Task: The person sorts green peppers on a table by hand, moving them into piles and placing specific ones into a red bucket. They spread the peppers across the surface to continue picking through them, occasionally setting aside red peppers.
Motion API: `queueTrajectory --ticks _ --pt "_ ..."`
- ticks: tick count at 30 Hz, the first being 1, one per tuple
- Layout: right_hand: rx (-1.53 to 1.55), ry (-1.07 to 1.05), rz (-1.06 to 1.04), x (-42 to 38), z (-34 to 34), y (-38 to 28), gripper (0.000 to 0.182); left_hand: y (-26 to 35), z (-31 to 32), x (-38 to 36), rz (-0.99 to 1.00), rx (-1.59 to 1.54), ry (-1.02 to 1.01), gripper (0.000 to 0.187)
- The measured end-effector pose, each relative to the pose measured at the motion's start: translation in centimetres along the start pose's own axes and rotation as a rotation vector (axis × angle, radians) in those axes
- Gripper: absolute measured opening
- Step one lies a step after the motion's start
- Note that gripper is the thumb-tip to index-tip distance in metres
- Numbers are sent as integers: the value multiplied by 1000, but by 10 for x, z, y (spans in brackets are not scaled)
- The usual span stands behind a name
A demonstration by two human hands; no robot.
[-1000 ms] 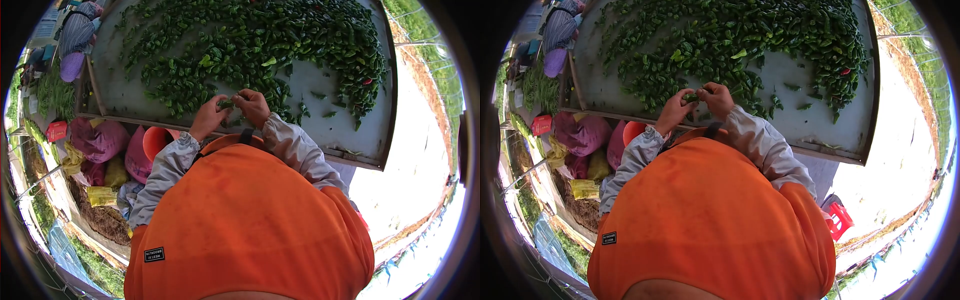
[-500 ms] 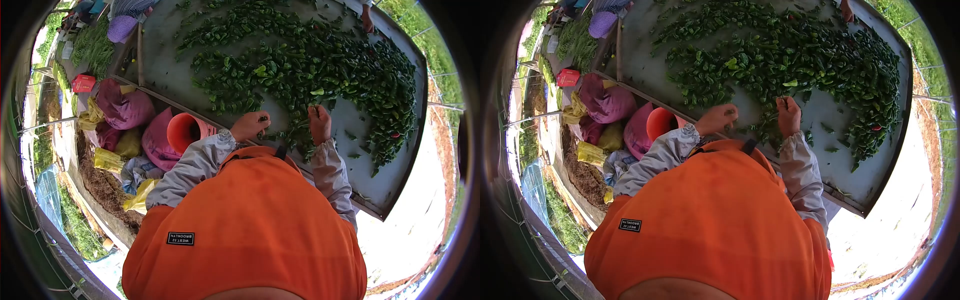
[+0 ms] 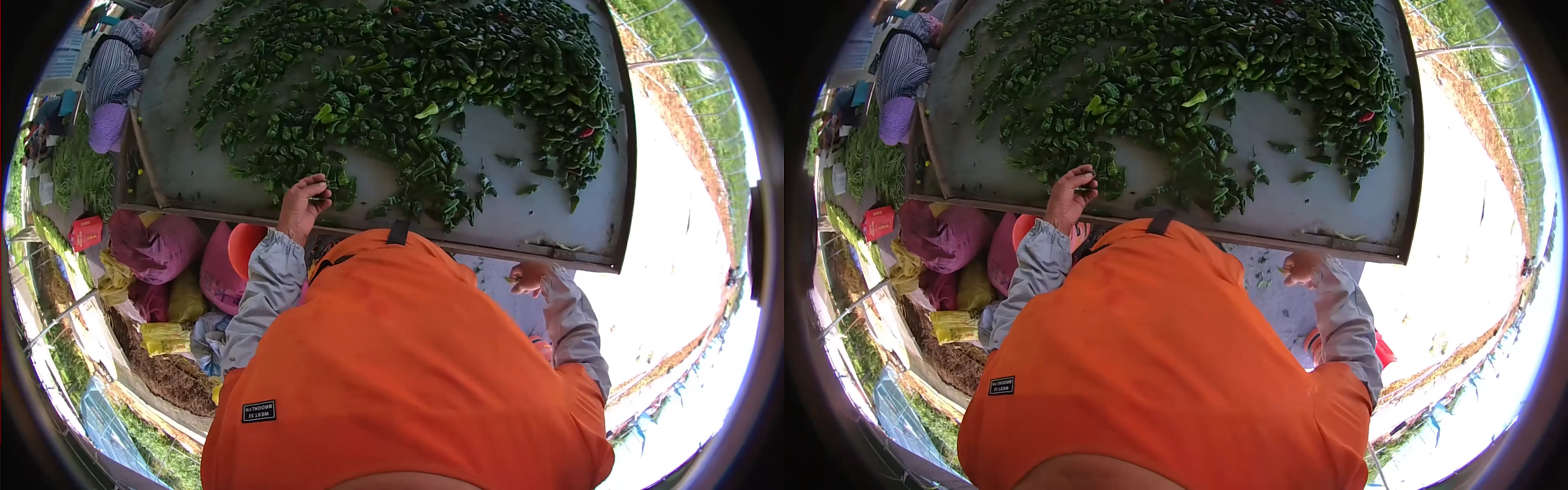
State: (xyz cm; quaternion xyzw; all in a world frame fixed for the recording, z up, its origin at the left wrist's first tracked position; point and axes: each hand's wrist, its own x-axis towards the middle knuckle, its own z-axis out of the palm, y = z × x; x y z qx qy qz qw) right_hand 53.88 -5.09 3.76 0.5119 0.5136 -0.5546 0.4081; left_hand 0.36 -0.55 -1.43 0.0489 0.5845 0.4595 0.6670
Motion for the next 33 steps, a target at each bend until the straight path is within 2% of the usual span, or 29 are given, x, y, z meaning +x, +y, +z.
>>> queueTrajectory --ticks 3,5,7,9,11,14,16,18,22,25,28,31,33 --pt "-132 274 -43 -10 12 -10 39 -18 17 -7 -115 -79 -53 16" --pt "77 230 107 10 -12 -20 38 -17 21 -8 -155 -121 -82 16" --pt "166 424 108 12 -31 -50 28 -15 11 1 -185 -181 -154 19" --pt "-82 639 -10 34 -28 -62 27 -6 18 -4 -178 -219 -196 22" --pt "-25 639 -32 46 -27 -87 27 -6 9 1 -168 -252 -266 31" --pt "56 695 -138 57 -24 -107 27 10 38 -26 -118 -351 -302 42" --pt "129 721 -235 72 -18 -130 26 15 42 -32 -101 -447 -364 55" --pt "226 736 -300 86 -16 -133 26 22 50 -39 -60 -467 -350 51" --pt "287 750 -379 91 -13 -140 25 14 13 -25 -18 -399 -209 31" --pt "286 793 -277 73 -17 -140 28 6 -19 -21 -71 -438 -102 19" --pt "258 963 -158 72 -22 -132 42 -8 -40 -27 -77 -418 -11 18" --pt "286 811 -77 79 -32 -142 61 -23 -41 -34 -94 -396 10 17" --pt "294 802 -132 83 -35 -168 68 -30 -40 -35 -101 -378 2 16"
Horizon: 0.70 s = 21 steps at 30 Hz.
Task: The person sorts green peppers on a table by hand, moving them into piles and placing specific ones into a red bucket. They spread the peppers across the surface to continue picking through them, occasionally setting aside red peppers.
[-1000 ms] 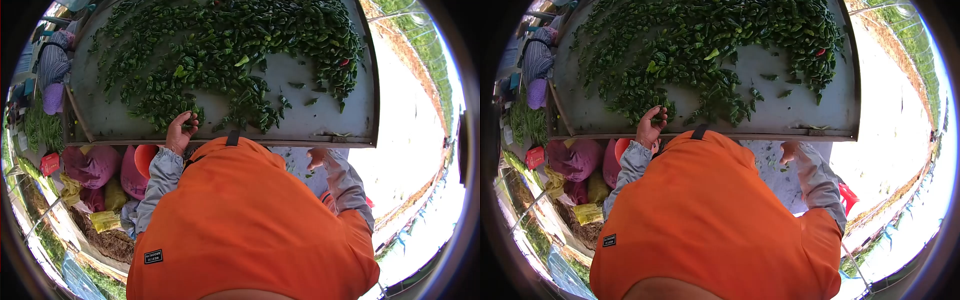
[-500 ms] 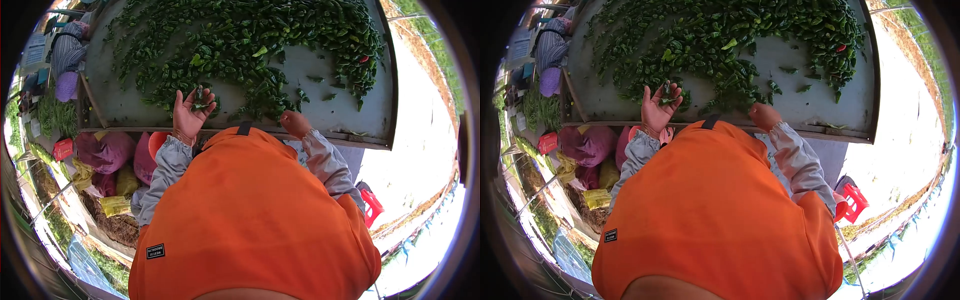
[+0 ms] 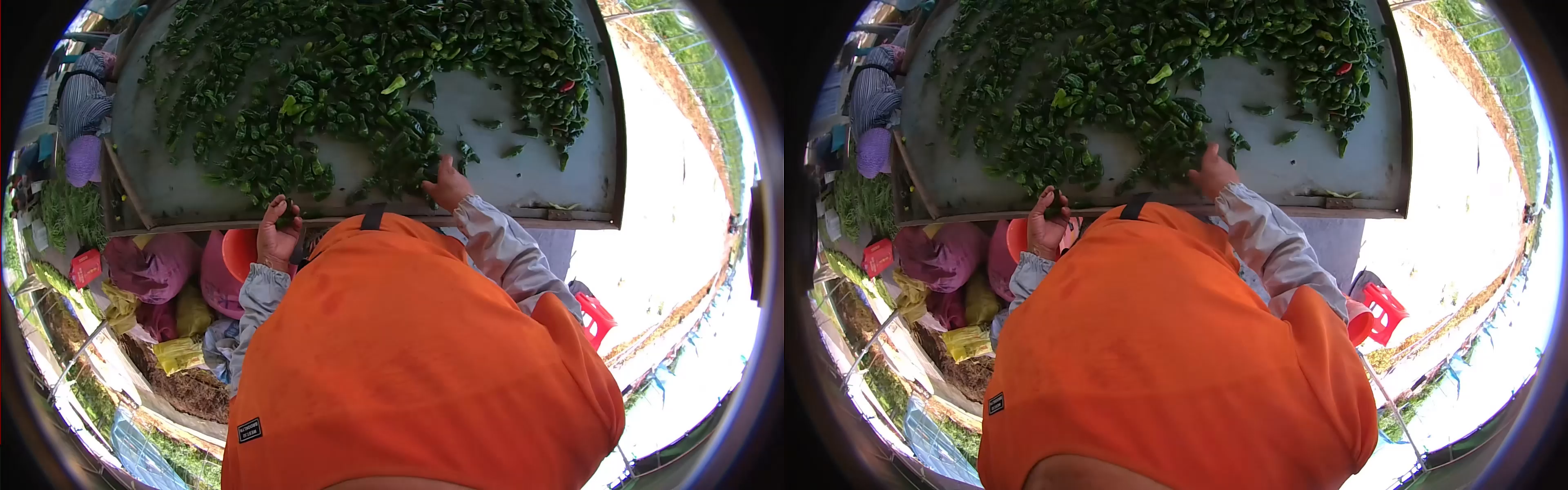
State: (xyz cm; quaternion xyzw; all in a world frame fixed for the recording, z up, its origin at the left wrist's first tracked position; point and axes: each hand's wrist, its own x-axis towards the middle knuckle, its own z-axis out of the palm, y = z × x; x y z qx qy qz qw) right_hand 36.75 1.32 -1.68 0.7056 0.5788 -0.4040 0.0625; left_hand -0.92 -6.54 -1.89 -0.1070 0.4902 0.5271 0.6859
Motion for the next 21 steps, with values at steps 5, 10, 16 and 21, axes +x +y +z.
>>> queueTrajectory --ticks 5,10,16,21 --pt "203 85 -186 72 49 -74 83 -13 12 -2 -82 30 23 14" --pt "665 -181 -463 104 37 -155 78 -12 21 -12 -62 85 -13 8" --pt "188 362 -542 153 -35 -133 25 -9 -5 -15 -48 -29 49 6" --pt "-362 396 -378 218 -147 -134 47 -8 -17 -20 -10 -7 52 15"
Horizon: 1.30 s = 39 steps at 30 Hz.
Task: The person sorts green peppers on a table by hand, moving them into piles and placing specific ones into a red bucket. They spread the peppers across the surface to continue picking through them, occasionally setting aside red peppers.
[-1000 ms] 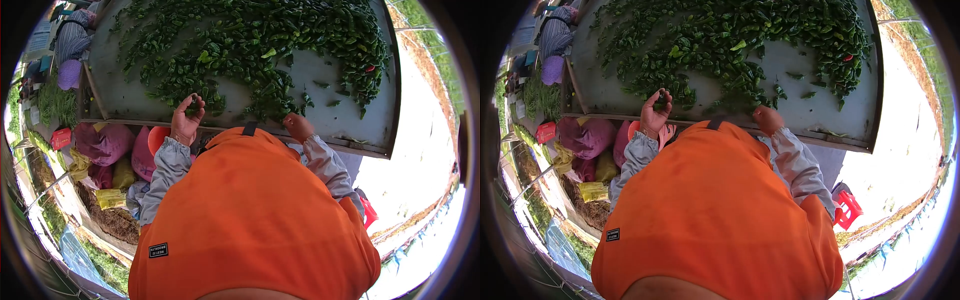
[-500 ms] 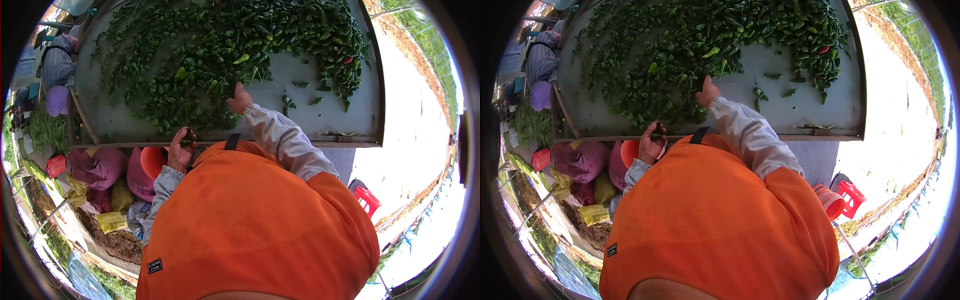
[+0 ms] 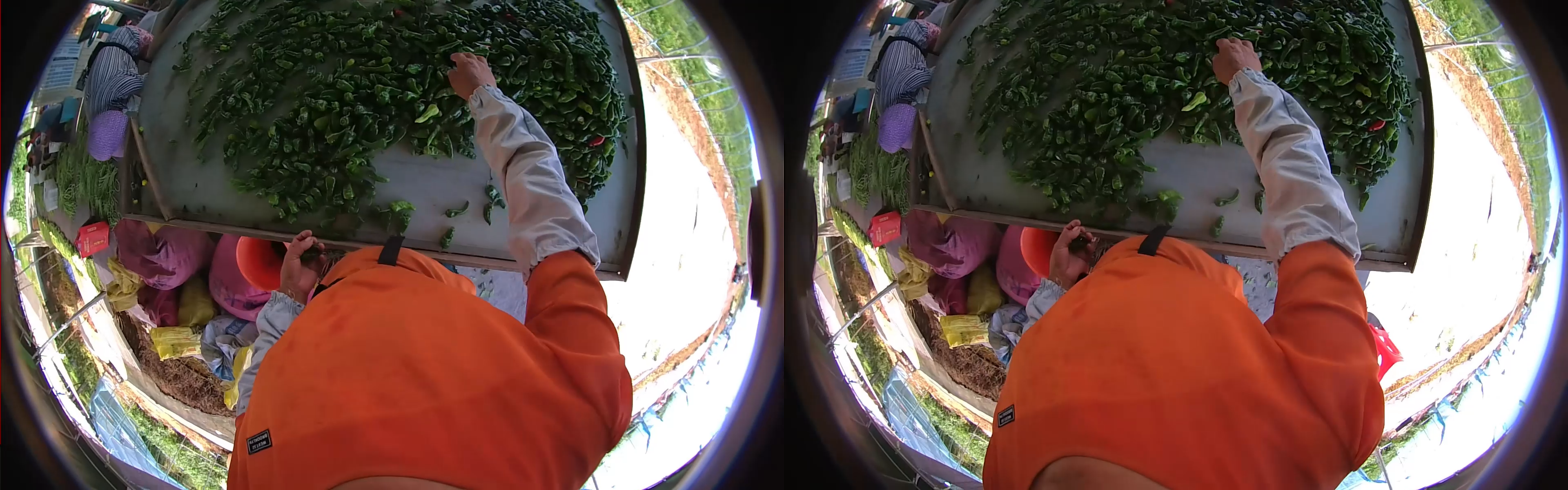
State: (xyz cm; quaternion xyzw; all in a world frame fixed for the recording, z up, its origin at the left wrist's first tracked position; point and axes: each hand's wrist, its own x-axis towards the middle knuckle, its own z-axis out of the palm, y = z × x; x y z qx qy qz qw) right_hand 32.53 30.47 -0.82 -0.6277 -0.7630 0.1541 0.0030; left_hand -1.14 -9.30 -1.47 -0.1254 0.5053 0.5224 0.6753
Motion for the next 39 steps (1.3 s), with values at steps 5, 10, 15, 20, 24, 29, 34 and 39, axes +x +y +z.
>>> queueTrajectory --ticks 5,10,15,20,24,29,34,39 --pt "-277 -203 176 49 -18 10 63 13 16 -11 19 34 1 25" --pt "-287 -240 143 31 1 0 66 18 22 -8 9 7 25 22" --pt "-236 -269 30 -48 21 -23 52 10 39 15 -69 94 -63 19" --pt "49 -290 -211 -152 47 -28 47 8 73 29 -129 242 -132 20" --pt "-85 -220 -396 -229 59 -38 44 5 90 31 -166 294 -195 20" --pt "239 -188 -316 -244 35 -35 30 0 95 26 -161 357 -162 22" --pt "389 131 -50 -156 33 -9 19 4 95 20 -139 379 -189 33" --pt "97 81 60 -59 60 -7 19 12 100 8 -108 360 -260 36"
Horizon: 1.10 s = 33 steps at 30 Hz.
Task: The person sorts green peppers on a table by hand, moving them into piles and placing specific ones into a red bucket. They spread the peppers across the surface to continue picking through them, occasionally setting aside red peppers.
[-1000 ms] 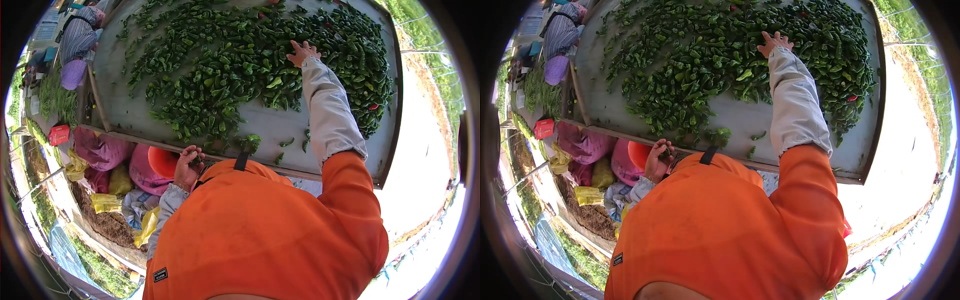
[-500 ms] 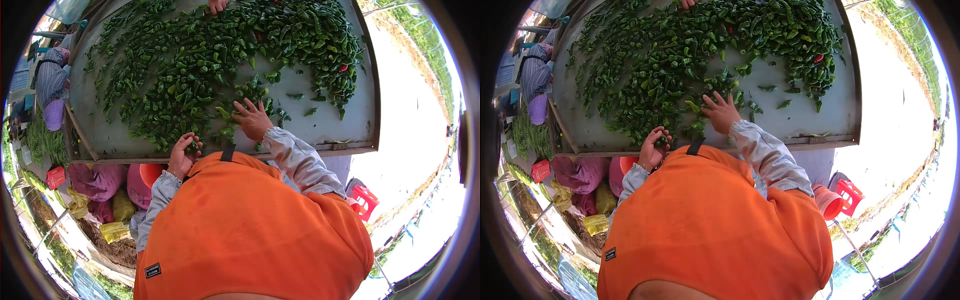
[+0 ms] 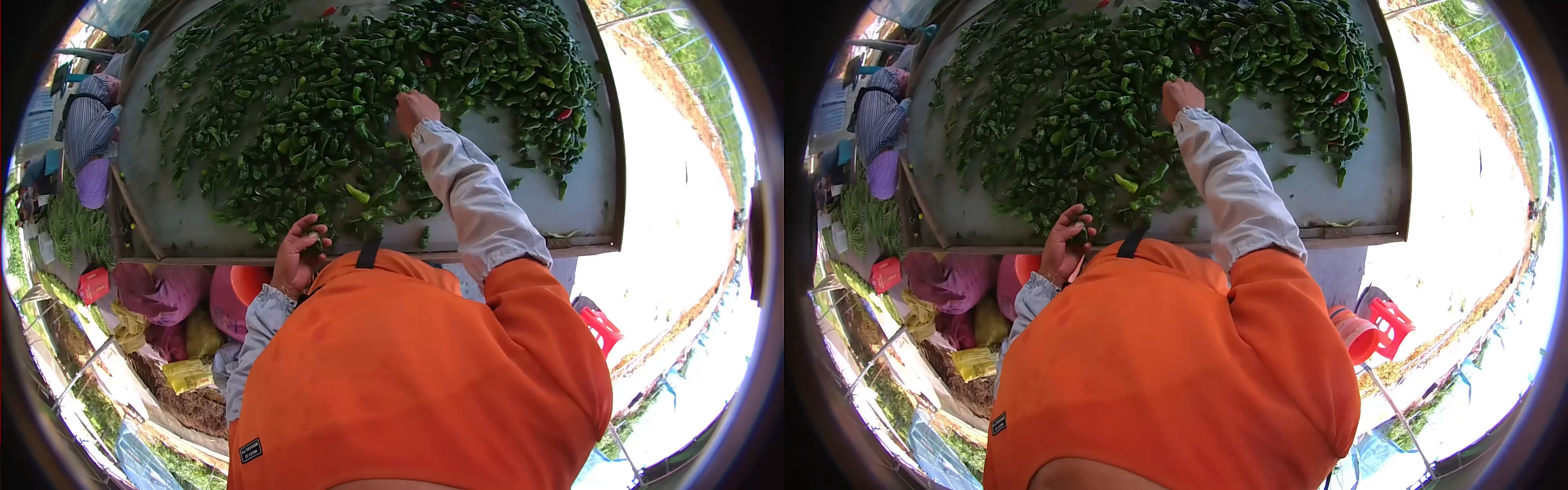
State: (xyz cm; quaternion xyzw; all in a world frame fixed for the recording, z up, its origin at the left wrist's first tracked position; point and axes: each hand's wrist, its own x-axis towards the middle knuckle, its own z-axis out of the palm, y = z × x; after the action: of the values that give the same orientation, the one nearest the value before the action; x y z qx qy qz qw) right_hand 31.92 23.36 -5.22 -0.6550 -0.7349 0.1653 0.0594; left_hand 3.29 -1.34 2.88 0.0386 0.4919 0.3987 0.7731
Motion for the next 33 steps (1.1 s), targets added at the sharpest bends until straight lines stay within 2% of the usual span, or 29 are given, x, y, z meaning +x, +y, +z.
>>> queueTrajectory --ticks 2,6,10,12,15,18,20,21,22,23,25,26,27,29,33 --pt "-153 -45 41 7 9 -5 17 4 7 -7 31 -26 -4 35" --pt "48 63 38 -17 -1 -21 21 7 14 -6 27 -32 -38 35" --pt "554 -293 -3 -106 -26 -71 28 3 27 10 -60 -22 -105 39" --pt "584 -335 -151 -141 -29 -88 29 3 37 22 -118 -37 -180 42" --pt "561 -396 -336 -154 -27 -96 29 2 45 37 -158 33 -178 39" --pt "571 -706 -407 -118 -41 -78 28 -2 32 49 -118 221 -88 29" --pt "582 -249 -343 -72 -23 -46 21 5 27 43 -113 123 -84 22" --pt "506 -86 -194 -44 -34 -32 20 7 24 37 -111 72 -80 18" --pt "418 126 -139 -11 -25 -8 19 9 22 31 -106 -23 -68 13" --pt "320 204 -30 23 -26 11 21 9 18 27 -78 -28 -51 12" --pt "192 187 97 75 -30 40 26 7 8 22 -15 -41 -14 12" --pt "91 86 169 92 -40 44 33 5 0 21 -17 -69 29 12" --pt "-11 25 172 104 -43 48 33 3 -2 18 -18 -93 36 12" --pt "-166 -243 163 122 -42 48 33 4 -7 13 -19 -137 55 12" --pt "-211 -201 272 111 -31 33 27 4 -8 11 -22 -177 100 13"
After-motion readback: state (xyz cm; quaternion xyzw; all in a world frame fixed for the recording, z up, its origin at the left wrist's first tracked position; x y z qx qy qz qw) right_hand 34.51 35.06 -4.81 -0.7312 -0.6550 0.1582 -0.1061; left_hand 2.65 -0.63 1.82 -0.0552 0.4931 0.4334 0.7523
